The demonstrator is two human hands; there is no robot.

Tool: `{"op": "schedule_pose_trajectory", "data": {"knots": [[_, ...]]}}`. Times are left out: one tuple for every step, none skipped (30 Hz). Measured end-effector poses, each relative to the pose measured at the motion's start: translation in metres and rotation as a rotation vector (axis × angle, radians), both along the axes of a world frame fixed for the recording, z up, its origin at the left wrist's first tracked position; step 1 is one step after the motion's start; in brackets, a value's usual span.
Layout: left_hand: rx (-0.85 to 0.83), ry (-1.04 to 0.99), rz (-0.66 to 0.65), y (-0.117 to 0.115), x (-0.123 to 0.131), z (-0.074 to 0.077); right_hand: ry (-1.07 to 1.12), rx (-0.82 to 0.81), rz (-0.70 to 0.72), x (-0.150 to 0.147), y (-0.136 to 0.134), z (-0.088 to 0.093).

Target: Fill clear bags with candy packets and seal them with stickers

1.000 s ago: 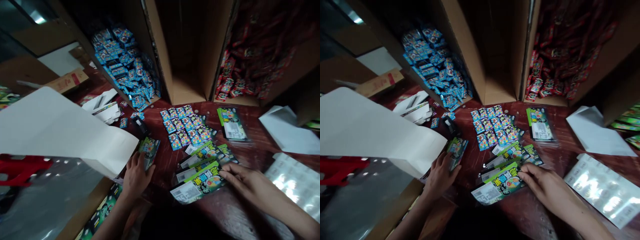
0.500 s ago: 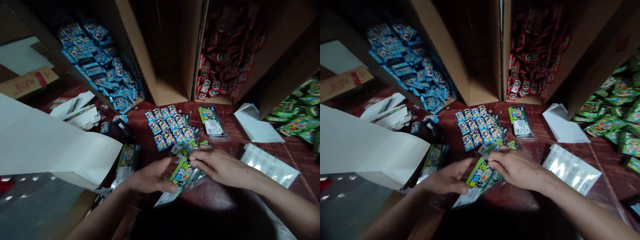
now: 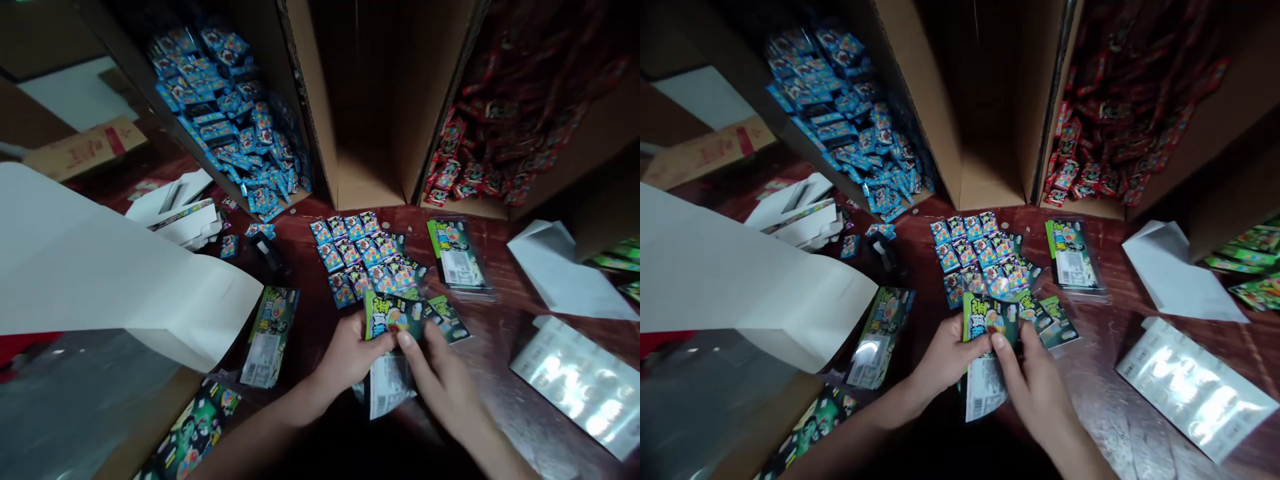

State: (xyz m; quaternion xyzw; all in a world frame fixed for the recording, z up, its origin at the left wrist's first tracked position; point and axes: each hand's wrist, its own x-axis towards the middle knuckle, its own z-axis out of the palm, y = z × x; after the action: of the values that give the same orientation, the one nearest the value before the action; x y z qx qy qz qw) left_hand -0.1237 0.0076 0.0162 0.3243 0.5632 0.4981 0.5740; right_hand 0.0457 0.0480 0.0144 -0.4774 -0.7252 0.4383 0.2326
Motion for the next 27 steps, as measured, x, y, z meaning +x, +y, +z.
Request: {"op": "schedule_pose_trajectory", "data": {"knots": [[0.005, 0.009, -0.005, -0.002, -0.001, -0.002, -0.010, 0.006, -0.022, -0.009, -0.005, -0.003], [0.007, 0.018, -0.008, -0.004, -0.003, -0.003, -0.020, 0.029, -0.054, -0.017, -0.009, -0.005], [0.003, 0.026, -0.011, -0.005, -0.004, -0.005, -0.034, 0.059, -0.078, -0.023, -0.010, -0.006], [-0.005, 0.028, -0.010, -0.007, -0.007, -0.005, -0.047, 0.091, -0.088, -0.028, -0.010, -0.006], [-0.019, 0.013, -0.009, -0.009, -0.009, -0.006, -0.057, 0.122, -0.082, -0.031, -0.008, -0.006], [-0.035, -0.025, -0.009, -0.010, -0.012, -0.006, -0.066, 0.151, -0.070, -0.033, -0.006, -0.005], [-0.055, -0.087, -0.016, -0.012, -0.015, -0.005, -0.072, 0.176, -0.056, -0.033, -0.003, -0.003], [-0.074, -0.167, -0.027, -0.014, -0.017, -0.004, -0.076, 0.197, -0.047, -0.034, 0.000, -0.002], [-0.090, -0.250, -0.040, -0.016, -0.020, -0.003, -0.078, 0.212, -0.043, -0.034, 0.003, 0.000], [-0.103, -0.318, -0.050, -0.018, -0.021, -0.002, -0.076, 0.219, -0.040, -0.033, 0.005, 0.001], [-0.109, -0.354, -0.052, -0.019, -0.023, -0.001, -0.071, 0.219, -0.035, -0.033, 0.006, 0.002], [-0.110, -0.350, -0.035, -0.020, -0.024, 0.000, -0.061, 0.214, -0.028, -0.033, 0.007, 0.003], [-0.105, -0.311, 0.004, -0.020, -0.024, 0.000, -0.047, 0.203, -0.021, -0.033, 0.007, 0.004], [-0.096, -0.253, 0.061, -0.020, -0.024, 0.000, -0.033, 0.184, -0.009, -0.034, 0.005, 0.004], [-0.086, -0.192, 0.129, -0.019, -0.024, 0.000, -0.026, 0.156, 0.009, -0.034, 0.002, 0.004], [-0.073, -0.139, 0.205, -0.018, -0.024, 0.000, -0.030, 0.117, 0.043, -0.034, -0.002, 0.004], [-0.061, -0.098, 0.277, -0.016, -0.023, -0.001, -0.047, 0.077, 0.083, -0.035, -0.006, 0.003], [-0.047, -0.069, 0.335, -0.015, -0.023, -0.001, -0.072, 0.052, 0.114, -0.035, -0.012, 0.001], [-0.032, -0.050, 0.377, -0.014, -0.022, -0.001, -0.100, 0.052, 0.132, -0.036, -0.017, -0.001], [-0.016, -0.037, 0.405, -0.013, -0.021, -0.002, -0.123, 0.081, 0.131, -0.037, -0.023, -0.004], [-0.003, -0.025, 0.423, -0.014, -0.020, -0.002, -0.137, 0.131, 0.115, -0.039, -0.029, -0.007], [0.004, -0.012, 0.436, -0.016, -0.019, -0.004, -0.142, 0.187, 0.096, -0.040, -0.034, -0.011], [0.004, 0.005, 0.447, -0.020, -0.018, -0.005, -0.141, 0.231, 0.088, -0.041, -0.039, -0.015], [-0.004, 0.027, 0.455, -0.025, -0.018, -0.007, -0.140, 0.251, 0.103, -0.042, -0.043, -0.019], [-0.016, 0.051, 0.460, -0.032, -0.019, -0.009, -0.142, 0.252, 0.140, -0.043, -0.046, -0.023], [-0.031, 0.076, 0.457, -0.041, -0.020, -0.011, -0.148, 0.238, 0.192, -0.043, -0.046, -0.025], [-0.050, 0.101, 0.442, -0.051, -0.023, -0.013, -0.158, 0.213, 0.253, -0.042, -0.044, -0.027]]}}
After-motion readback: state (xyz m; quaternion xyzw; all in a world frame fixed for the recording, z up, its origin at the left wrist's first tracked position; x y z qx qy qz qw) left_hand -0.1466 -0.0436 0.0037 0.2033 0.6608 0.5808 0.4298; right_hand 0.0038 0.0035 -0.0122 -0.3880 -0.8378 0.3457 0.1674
